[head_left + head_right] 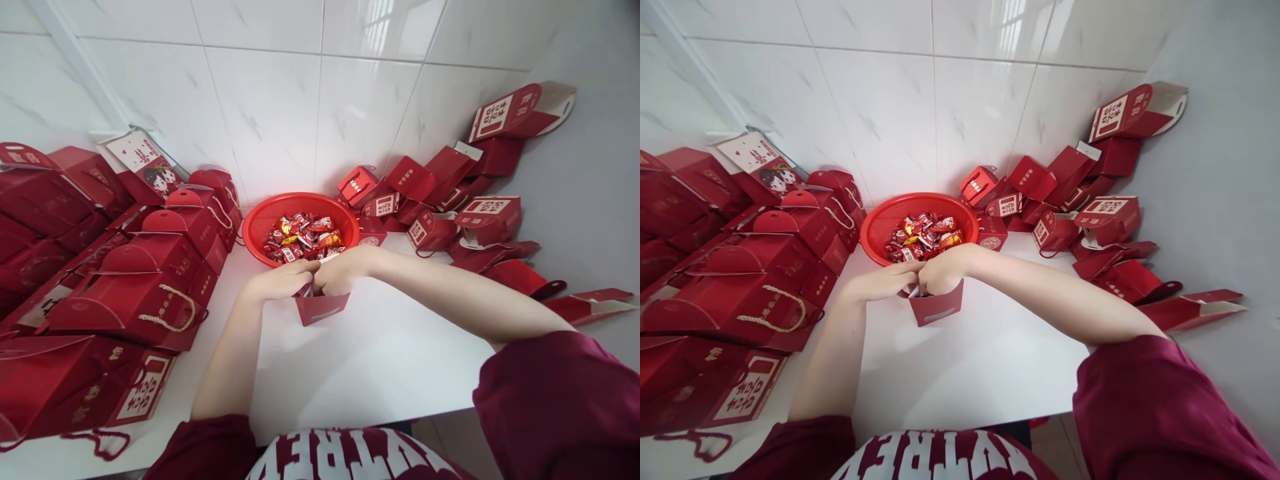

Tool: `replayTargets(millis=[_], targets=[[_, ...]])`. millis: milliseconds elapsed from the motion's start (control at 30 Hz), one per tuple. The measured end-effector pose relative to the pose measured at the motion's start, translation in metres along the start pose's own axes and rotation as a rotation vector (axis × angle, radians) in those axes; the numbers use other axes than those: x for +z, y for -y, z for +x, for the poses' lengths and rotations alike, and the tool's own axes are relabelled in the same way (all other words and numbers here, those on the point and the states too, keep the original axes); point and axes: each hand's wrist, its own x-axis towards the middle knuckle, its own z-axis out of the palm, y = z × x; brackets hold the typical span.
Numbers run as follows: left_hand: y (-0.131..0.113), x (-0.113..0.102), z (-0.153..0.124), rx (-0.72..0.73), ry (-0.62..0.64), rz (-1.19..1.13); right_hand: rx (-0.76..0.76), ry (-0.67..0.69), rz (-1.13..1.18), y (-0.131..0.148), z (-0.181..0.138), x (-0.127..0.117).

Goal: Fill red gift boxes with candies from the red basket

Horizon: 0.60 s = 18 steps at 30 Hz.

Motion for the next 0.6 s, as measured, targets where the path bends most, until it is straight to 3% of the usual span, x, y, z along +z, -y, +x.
replayTargets(millis=[100, 333, 600], targets=[[-0.001, 0.001, 0.000, 0.042, -0.058, 0.114, 0.052, 0.058, 0.188, -0.006, 0.023, 0.007], [0.001, 0.002, 0.002, 0.122, -0.090, 0.223, 0.221, 0.146, 0.368, -0.021, 0.051, 0.023], [0.001, 0.005, 0.004, 0.157, -0.074, 0.177, 0.286, -0.079, 0.354, -0.029, 0.060, 0.032]])
